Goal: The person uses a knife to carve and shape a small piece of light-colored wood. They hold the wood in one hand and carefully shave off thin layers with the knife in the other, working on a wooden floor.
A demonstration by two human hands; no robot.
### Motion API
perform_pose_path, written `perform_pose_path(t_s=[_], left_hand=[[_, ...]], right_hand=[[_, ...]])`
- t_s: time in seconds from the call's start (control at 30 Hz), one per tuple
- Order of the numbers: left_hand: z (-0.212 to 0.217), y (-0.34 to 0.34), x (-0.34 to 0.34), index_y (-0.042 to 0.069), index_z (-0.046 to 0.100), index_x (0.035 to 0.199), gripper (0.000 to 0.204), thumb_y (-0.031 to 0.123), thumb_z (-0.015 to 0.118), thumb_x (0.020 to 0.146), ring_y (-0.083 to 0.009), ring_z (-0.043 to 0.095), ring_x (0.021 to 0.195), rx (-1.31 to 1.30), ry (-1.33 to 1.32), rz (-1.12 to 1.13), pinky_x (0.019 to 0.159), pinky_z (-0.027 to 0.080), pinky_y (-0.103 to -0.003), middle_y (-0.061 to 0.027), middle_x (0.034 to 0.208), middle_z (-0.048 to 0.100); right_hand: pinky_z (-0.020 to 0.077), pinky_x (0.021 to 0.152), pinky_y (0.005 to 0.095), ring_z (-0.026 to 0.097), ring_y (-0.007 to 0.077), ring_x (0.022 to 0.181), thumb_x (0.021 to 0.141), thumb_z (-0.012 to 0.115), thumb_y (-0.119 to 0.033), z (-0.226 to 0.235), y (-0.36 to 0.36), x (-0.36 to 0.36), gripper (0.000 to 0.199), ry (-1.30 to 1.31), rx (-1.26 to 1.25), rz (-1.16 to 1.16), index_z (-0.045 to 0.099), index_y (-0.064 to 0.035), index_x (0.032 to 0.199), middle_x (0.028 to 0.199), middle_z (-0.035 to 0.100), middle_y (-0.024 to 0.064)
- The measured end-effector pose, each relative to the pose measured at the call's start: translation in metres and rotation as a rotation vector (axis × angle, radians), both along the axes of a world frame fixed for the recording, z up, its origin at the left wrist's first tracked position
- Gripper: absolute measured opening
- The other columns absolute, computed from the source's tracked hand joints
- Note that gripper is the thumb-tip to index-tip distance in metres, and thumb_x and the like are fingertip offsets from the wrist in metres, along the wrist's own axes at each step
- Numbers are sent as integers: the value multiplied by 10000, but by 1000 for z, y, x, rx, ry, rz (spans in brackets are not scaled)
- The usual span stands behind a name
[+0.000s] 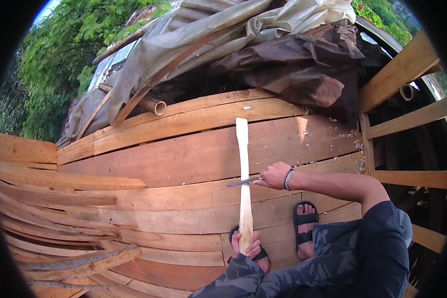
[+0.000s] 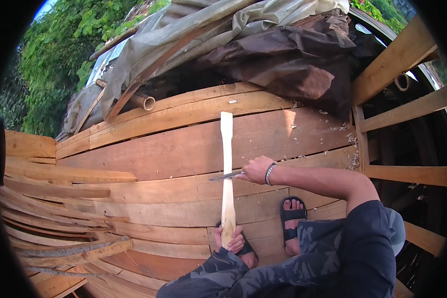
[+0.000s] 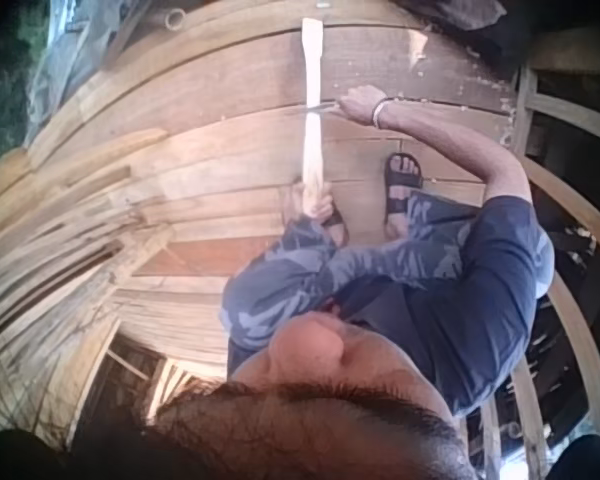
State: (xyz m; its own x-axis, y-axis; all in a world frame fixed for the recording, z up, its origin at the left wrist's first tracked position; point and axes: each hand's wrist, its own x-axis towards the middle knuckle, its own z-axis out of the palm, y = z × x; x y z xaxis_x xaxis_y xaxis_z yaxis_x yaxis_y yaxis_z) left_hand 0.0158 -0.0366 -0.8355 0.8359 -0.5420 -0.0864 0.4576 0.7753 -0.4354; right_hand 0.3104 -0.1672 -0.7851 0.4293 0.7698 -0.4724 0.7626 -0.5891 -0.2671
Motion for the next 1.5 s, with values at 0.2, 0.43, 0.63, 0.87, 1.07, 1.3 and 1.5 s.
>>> perform_pose_path(t_s=[0.2, 0.43, 0.63, 0.87, 1.07, 1.3, 1.5], left_hand=[[3, -2, 8, 36, 405, 824, 527, 522, 608, 809, -181, 502, 429, -39, -18, -14, 434, 393, -270, -53, 550, 461], [7, -3, 6, 44, 403, 824, 528, 532, 604, 812, -171, 499, 419, -13, 9, -9, 432, 388, -263, -39, 539, 450], [5, -2, 4, 43, 404, 827, 528, 536, 593, 819, -169, 502, 419, -1, 9, 4, 416, 389, -266, -34, 541, 453], [3, 1, 11, 40, 401, 825, 525, 528, 594, 820, -165, 488, 409, 16, 4, -4, 402, 384, -260, -37, 539, 449], [10, -2, 15, 43, 398, 825, 511, 524, 572, 835, -157, 470, 399, 23, 4, -7, 402, 379, -253, -33, 538, 441], [7, 27, 7, 64, 394, 819, 414, 453, 497, 915, -162, 449, 388, 511, 37, -63, 354, 361, -248, -39, 524, 397], [7, 43, 19, 74, 438, 782, 353, 381, 494, 947, -139, 437, 379, 1007, 22, -34, 362, 372, -239, -42, 528, 445]], right_hand=[[581, 697, 468, 707, 382, 769, 992, 347, -610, -8, -2, 58, 729, 14, -76, -308, 730, -16, 812, 791, 709, 207], [568, 701, 483, 701, 396, 771, 1005, 342, -582, -2, -1, 63, 709, 31, -63, -352, 725, -19, 805, 785, 701, 226], [579, 698, 471, 708, 378, 754, 993, 343, -612, 10, 5, 0, 725, 110, -72, 2, 722, -29, 789, 772, 705, 208], [580, 689, 468, 711, 365, 755, 985, 352, -623, 3, 10, 14, 715, 64, -47, -210, 725, -45, 789, 757, 709, 180], [539, 570, 470, 675, 355, 614, 977, 385, -618, -14, -14, 88, 655, -163, -100, -403, 683, -74, 768, 662, 670, 177], [511, 505, 415, 661, 318, 599, 947, 499, -574, 63, 4, 46, 528, -281, 232, -106, 547, -59, 847, 652, 635, 141], [501, 564, 397, 627, 289, 699, 875, 646, -495, 126, 20, 55, 462, -384, 455, -54, 514, -54, 835, 749, 587, 117]])
